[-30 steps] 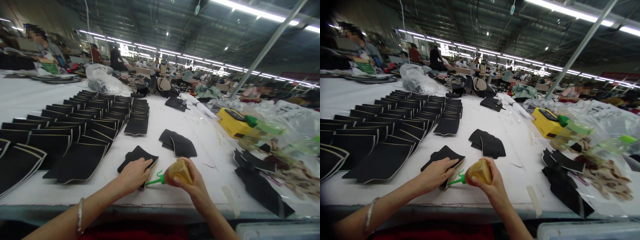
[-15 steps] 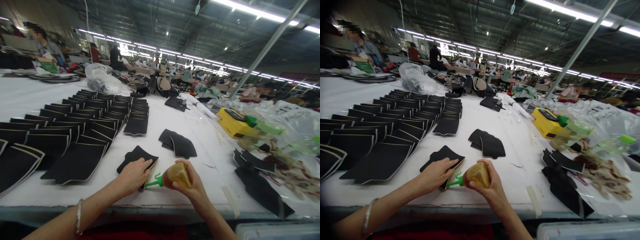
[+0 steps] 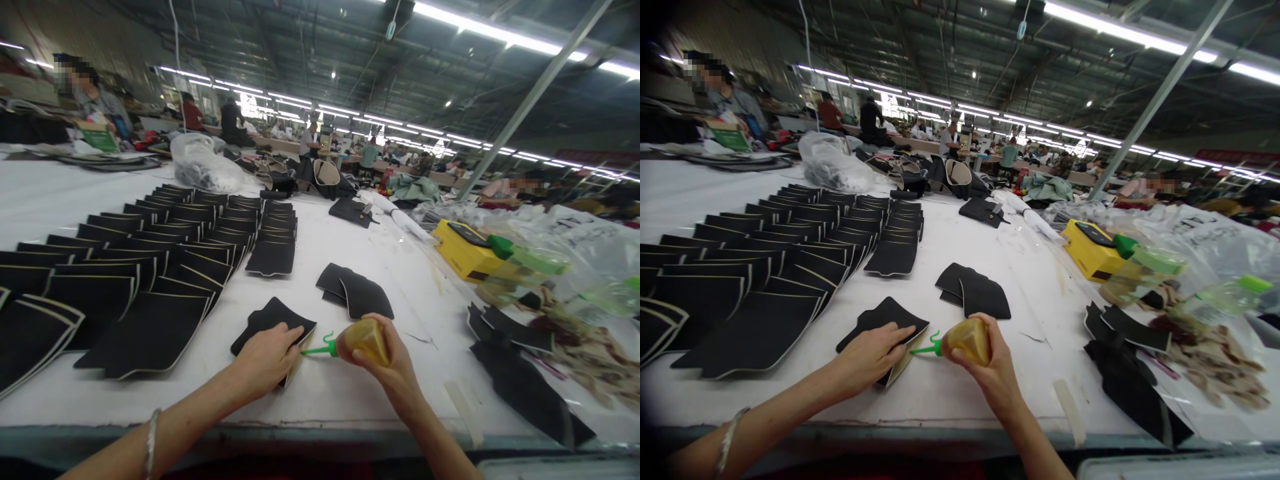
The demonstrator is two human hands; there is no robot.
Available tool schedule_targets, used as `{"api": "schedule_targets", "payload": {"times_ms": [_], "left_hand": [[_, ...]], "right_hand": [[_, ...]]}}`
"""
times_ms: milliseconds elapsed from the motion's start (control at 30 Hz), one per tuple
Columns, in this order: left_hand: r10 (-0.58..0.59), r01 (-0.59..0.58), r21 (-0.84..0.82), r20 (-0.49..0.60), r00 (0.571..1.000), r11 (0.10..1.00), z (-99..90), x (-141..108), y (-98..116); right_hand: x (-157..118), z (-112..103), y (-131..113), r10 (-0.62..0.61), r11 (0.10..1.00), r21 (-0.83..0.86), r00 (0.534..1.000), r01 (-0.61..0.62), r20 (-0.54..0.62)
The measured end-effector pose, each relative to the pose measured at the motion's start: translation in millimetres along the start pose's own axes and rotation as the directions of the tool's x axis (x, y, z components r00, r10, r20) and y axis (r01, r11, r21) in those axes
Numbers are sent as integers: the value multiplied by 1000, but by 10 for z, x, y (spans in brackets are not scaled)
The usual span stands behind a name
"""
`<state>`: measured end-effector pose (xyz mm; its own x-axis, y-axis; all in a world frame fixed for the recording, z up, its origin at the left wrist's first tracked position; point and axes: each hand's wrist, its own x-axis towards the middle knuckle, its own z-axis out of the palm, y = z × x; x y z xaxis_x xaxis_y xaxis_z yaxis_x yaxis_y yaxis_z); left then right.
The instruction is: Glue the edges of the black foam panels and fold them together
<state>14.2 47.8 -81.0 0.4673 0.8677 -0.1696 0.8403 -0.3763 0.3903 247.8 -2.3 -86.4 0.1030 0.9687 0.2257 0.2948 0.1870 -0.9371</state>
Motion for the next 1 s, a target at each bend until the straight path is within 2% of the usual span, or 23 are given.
{"api": "schedule_targets", "payload": {"times_ms": [67, 267, 367, 433, 467, 533, 600, 633, 667, 733, 867, 933, 1000], "left_hand": [[2, -2, -4, 4, 1000, 1000, -2, -2, 4], [-20, 20, -10, 16, 1000, 1000, 1, -2, 21], [-19, 19, -37, 11, 1000, 999, -17, -1, 27], [-25, 26, -93, 12, 1000, 995, -50, -9, 23], [-30, 32, -133, 13, 999, 991, -71, -16, 15], [-60, 53, -208, -25, 998, 977, -109, -34, -27], [-148, 114, -225, -141, 979, 968, -132, -45, -108], [-207, 162, -210, -211, 955, 964, -136, -43, -162], [-262, 217, -185, -268, 927, 958, -139, -35, -220], [-340, 320, -117, -308, 888, 940, -145, -8, -332], [-386, 406, 18, -273, 881, 914, -205, 65, -428], [-384, 410, 41, -274, 882, 911, -260, 108, -415], [-378, 401, 34, -264, 887, 916, -325, 162, -403]], "right_hand": [[-6, 4, -24, 35, 998, 56, 999, -36, 22], [99, 0, -48, -11, 1000, -1, 989, 11, -144], [55, 26, -43, 32, 999, 34, 995, -29, -97], [-2, 35, -22, 124, 974, 191, 992, -120, -11], [-28, 27, -3, 181, 936, 300, 983, -183, 36], [-63, -25, 55, 303, 789, 530, 947, -310, 102], [-70, -120, 129, 403, 606, 703, 906, -372, 131], [-65, -177, 165, 432, 530, 760, 891, -377, 141], [-55, -235, 195, 443, 471, 801, 884, -371, 149], [-33, -341, 232, 418, 388, 861, 895, -330, 156], [-4, -507, 193, 336, 216, 935, 921, -281, 199], [3, -579, 125, 350, 125, 958, 915, -258, 200], [5, -643, 28, 413, 14, 984, 897, -180, 158]]}}
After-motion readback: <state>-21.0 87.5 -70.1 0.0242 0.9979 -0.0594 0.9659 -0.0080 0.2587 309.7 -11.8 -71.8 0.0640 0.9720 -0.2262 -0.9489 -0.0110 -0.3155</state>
